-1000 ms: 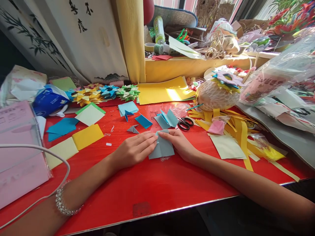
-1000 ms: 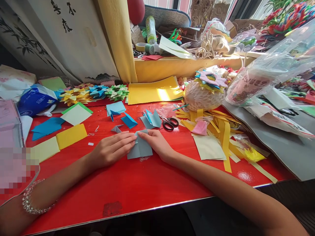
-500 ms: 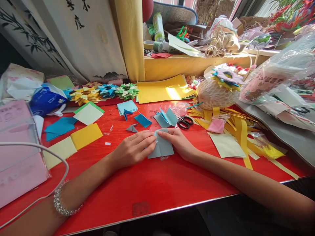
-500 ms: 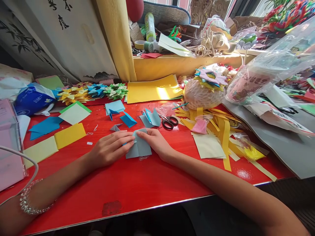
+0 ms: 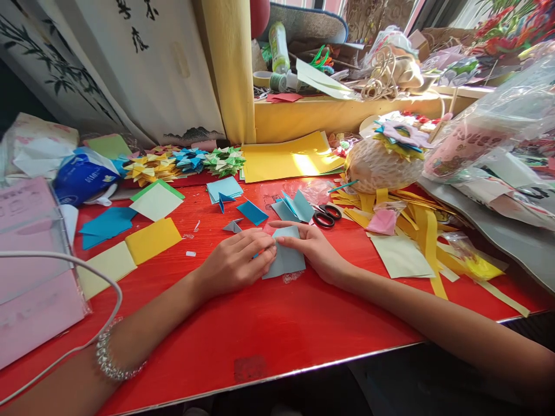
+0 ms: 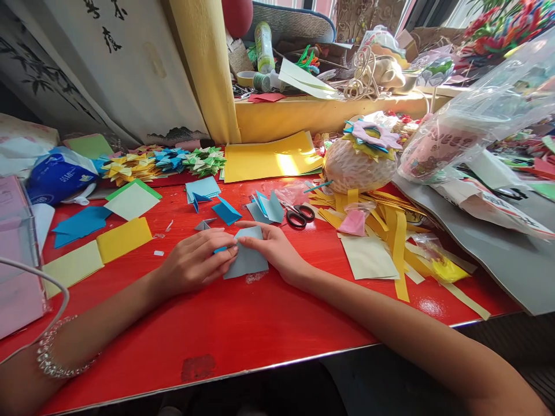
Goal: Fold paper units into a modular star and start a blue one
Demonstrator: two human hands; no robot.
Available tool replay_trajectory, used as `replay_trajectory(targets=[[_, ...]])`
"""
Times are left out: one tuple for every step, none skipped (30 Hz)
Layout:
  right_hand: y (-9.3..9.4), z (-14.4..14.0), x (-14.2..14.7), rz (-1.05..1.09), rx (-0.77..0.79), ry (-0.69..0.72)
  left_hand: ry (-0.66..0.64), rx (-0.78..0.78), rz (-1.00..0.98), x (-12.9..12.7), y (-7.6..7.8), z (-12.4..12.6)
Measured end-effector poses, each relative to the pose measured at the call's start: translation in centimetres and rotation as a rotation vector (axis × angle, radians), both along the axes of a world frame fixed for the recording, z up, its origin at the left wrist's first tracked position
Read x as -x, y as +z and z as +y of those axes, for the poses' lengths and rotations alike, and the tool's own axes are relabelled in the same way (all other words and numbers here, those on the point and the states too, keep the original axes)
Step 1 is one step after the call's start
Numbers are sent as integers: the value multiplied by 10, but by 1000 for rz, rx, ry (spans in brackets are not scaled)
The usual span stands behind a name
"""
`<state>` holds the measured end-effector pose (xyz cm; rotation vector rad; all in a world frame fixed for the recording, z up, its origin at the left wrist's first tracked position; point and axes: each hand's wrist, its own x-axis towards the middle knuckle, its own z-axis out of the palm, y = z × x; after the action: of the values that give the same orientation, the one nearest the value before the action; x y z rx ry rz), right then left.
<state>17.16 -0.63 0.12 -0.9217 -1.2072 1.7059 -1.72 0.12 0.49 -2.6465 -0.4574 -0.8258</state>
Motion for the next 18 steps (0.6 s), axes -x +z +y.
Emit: replay_trajectory(targets=[[0,0,0,-9,-5,-9,9,29,-19,0,0,0],[0,-1,0,-19,-16,-18,22,67,-45,-1,0,0],[0,-1,0,-34,-32,-25,40,115,-82,-1,0,0],[1,-2,0,-52,-51,-27,67,170,-136,-2,0,-1],[1,-2,0,-71,-70,-20,104,234,-198,-3,0,-1],[2,-3,0,-89,-90,-9,147,302,-256,-5,1,-2],[2,-4,0,-102,-108,6,191,370,-300,-6,2,-3],[3,-4,0,-114,-123,20,233,433,-324,-8,2,-4],[3,-5,0,-124,-137,31,266,490,-329,-9,3,-5],[3,-6,0,-138,-156,35,287,542,-321,-11,4,-5],[3,-6,0,-156,-178,36,297,590,-311,-12,4,-6],[3,-6,0,-172,-200,34,300,632,-310,-13,4,-6],[2,-7,0,-187,-219,34,300,672,-316,-13,4,-6],[2,-7,0,-195,-231,35,298,705,-327,-14,4,-5],[2,-6,1,-198,-234,40,298,731,-338,-14,4,-5],[2,-6,1,-197,-226,48,300,747,-351,-14,4,-4],[1,-6,2,-195,-210,59,304,754,-365,-13,3,-4],[1,-5,2,-191,-189,73,310,758,-376,-13,3,-3]])
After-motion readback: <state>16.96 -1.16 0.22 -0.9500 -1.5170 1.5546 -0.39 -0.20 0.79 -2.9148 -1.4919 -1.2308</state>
